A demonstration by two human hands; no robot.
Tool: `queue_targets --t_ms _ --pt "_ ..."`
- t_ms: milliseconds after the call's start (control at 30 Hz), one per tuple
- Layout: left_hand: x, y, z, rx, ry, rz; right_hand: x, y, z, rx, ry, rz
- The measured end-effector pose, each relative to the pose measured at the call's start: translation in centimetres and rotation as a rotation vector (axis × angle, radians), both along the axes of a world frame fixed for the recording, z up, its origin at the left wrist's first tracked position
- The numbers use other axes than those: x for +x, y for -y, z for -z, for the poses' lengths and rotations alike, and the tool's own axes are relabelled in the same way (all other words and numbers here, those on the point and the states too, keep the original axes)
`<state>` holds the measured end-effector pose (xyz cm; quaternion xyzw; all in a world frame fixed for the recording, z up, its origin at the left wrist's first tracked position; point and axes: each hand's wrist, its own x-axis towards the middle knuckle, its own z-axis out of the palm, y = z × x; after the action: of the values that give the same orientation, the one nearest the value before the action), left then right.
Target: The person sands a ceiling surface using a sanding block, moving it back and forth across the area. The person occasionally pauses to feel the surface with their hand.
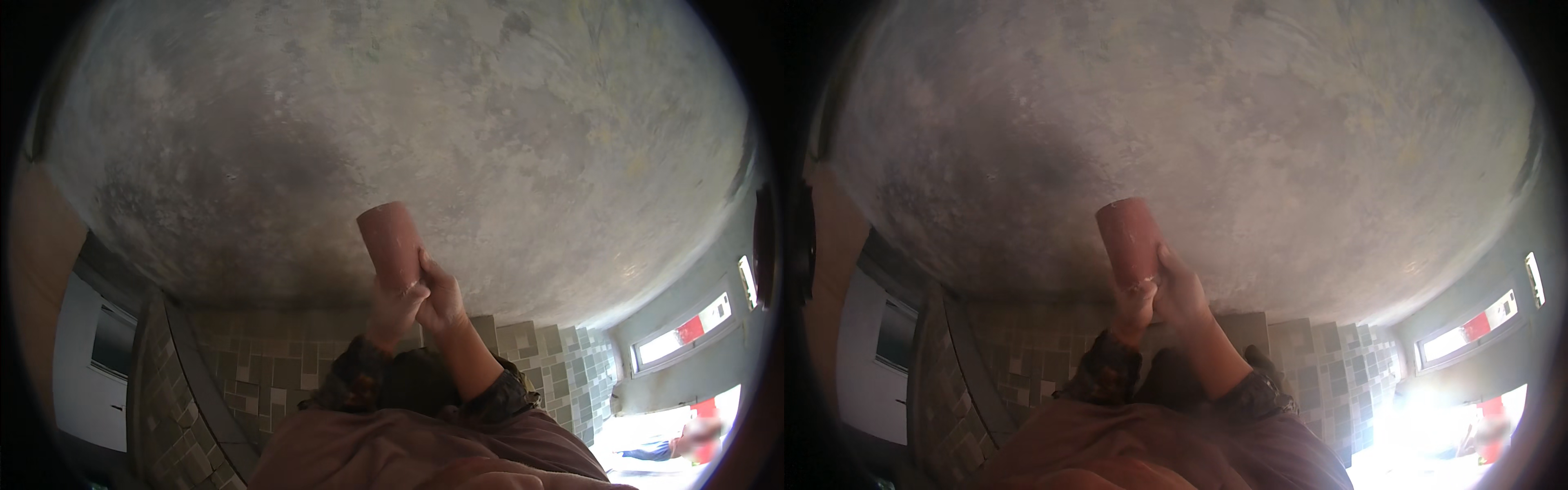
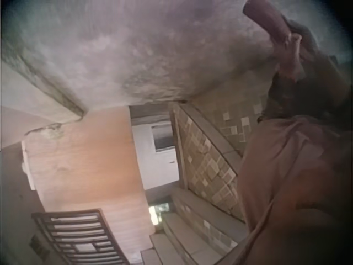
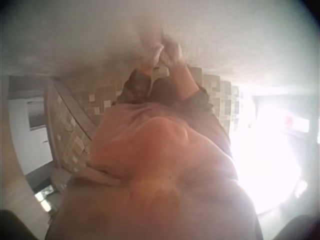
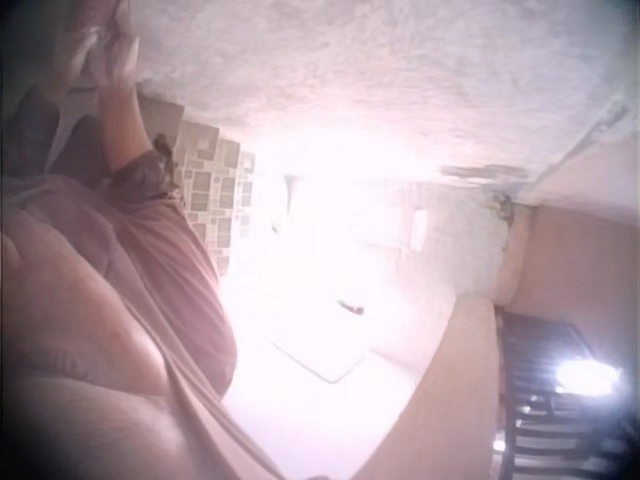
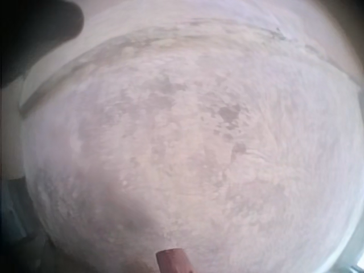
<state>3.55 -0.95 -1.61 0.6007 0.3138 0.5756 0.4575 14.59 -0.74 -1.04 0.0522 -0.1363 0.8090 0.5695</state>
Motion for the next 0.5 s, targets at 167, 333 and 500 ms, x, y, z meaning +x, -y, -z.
queue_targets --t_ms 167,333,500 --pt "2.6 0.9 -2.4 -0.212 0.33 -0.232 0.8 -0.2 0.3 -0.055 0.182 0.002" --pt "2.5 -0.5 -4.2 -0.058 0.258 -0.222 1.4 -0.1 0.0 -0.037 0.231 0.037" --pt "0.0 -4.0 -9.4 0.847 -0.317 -0.667 2.7 0.7 -1.1 0.438 0.893 0.514"
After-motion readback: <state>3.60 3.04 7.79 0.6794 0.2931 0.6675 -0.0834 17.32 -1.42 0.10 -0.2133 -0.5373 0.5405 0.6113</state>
